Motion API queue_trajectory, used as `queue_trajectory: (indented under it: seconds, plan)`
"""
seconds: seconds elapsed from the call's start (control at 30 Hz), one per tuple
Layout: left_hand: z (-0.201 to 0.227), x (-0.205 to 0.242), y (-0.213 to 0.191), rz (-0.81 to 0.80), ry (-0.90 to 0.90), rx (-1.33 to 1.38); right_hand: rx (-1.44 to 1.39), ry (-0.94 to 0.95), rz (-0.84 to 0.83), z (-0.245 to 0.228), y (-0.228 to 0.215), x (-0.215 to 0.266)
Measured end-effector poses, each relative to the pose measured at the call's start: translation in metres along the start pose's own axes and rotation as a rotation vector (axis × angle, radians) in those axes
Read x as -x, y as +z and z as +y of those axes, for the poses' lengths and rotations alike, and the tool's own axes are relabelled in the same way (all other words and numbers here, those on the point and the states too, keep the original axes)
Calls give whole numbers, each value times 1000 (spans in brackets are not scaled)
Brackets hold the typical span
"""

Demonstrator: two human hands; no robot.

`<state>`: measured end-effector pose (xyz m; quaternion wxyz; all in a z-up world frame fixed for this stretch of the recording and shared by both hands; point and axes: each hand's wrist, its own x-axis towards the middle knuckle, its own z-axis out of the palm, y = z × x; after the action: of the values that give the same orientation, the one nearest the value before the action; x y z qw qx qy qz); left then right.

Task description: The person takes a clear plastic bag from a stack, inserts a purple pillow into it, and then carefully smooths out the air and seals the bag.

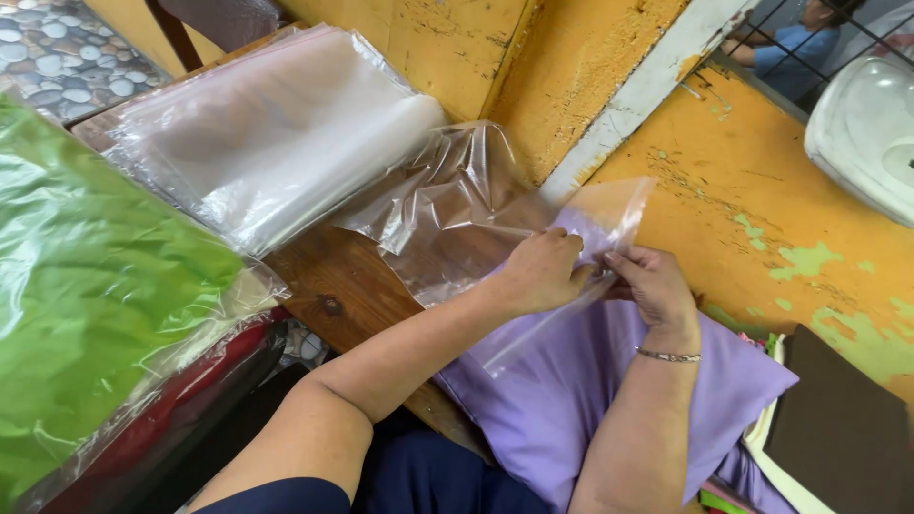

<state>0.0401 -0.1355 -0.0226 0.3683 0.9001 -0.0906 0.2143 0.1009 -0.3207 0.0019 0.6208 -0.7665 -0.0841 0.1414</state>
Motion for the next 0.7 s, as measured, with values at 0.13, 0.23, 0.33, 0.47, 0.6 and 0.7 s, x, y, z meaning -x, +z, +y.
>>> queue_trajectory:
  seconds: [0.13,0.23,0.33,0.47,0.6,0.7]
  plan:
    - [13,6,-15,-157,-140,146,-10,-22,20,7,18,-6]
    - [7,4,-17,-178,-223,223,-41,-27,7,-1,27,0]
    - [-2,5,-16,-92,-271,297,-1,-3,5,-22,28,15]
    - [-6,4,-12,-63,-223,370,95,1,18,-31,28,25]
    - [-21,1,9,-107,-170,502,161,-144,113,19,22,-16]
    - [-24,4,-12,-131,-189,602,47,-174,178,60,27,-51]
